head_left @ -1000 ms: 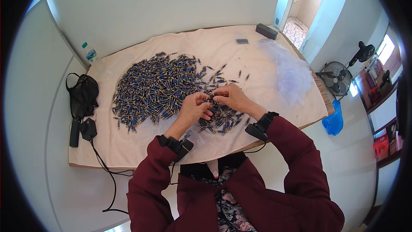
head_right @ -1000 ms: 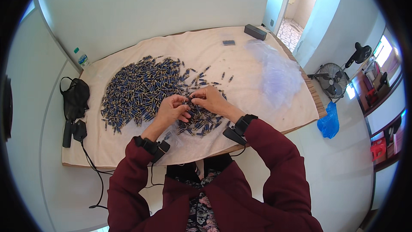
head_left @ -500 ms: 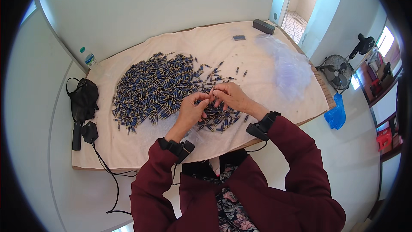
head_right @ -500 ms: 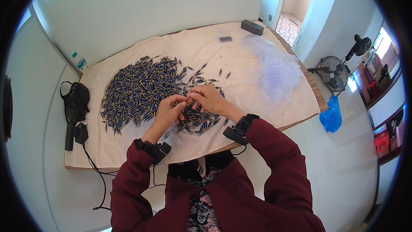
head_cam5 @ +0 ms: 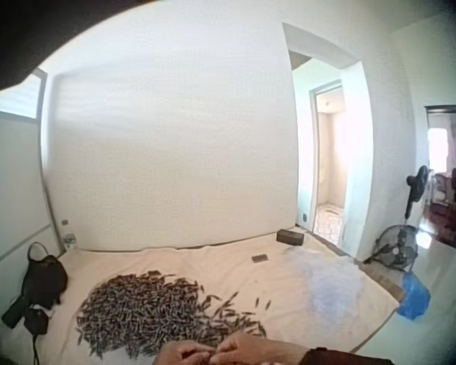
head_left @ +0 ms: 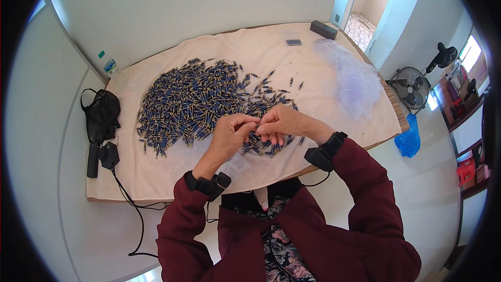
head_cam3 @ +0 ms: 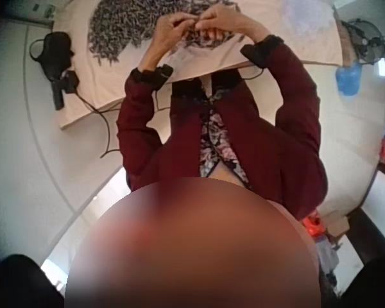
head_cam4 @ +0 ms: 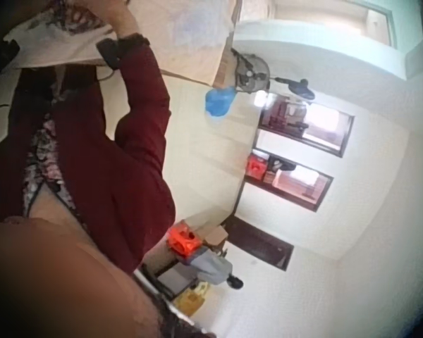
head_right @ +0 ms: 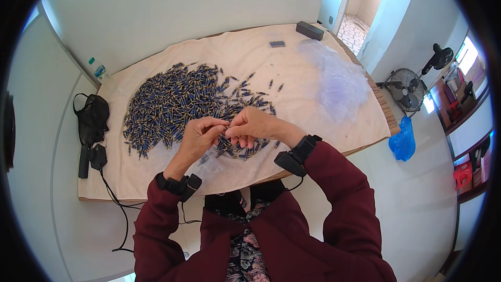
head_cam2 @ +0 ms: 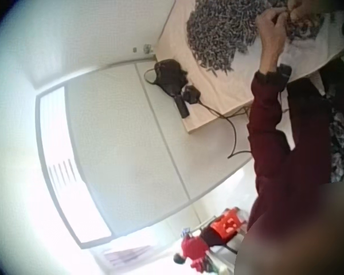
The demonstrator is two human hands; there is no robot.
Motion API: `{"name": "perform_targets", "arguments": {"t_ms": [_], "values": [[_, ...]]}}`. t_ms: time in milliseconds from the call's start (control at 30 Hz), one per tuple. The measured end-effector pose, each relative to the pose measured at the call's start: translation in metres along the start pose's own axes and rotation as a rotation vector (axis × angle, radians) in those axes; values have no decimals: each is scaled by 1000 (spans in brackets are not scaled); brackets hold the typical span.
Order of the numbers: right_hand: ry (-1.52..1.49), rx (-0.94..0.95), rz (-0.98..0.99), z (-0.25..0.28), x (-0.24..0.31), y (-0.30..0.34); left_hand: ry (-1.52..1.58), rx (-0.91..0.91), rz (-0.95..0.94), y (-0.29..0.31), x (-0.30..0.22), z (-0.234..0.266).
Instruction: The person gathers small blue and gold components by hand, places them into a plastic bag, and seals the bag before setting it aside.
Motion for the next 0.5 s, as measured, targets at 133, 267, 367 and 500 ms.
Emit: {"name": "perform_targets", "arguments": {"t_ms": [133, 267, 367, 500], "values": [[8, 36, -35, -10, -1, -1, 0, 21, 52, 9, -5, 1], [66, -18, -49, -19, 10, 0, -8, 9, 140, 15, -5, 6], [117, -69, -25, -25, 15, -1, -11, -38, 180, 20, -5, 12], [172, -116, 22, -33, 24, -3, -42, -99, 278, 29, 0, 22]]}}
Point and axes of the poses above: each hand's wrist, its own y-axis away from the middle knuckle, its own z-axis out of the back of the hand, x = y × z, the point moved 8 cm from there along -y, towards the middle knuckle, and after that the axes turned 3 degrees about -y, right-handed, at the moved point
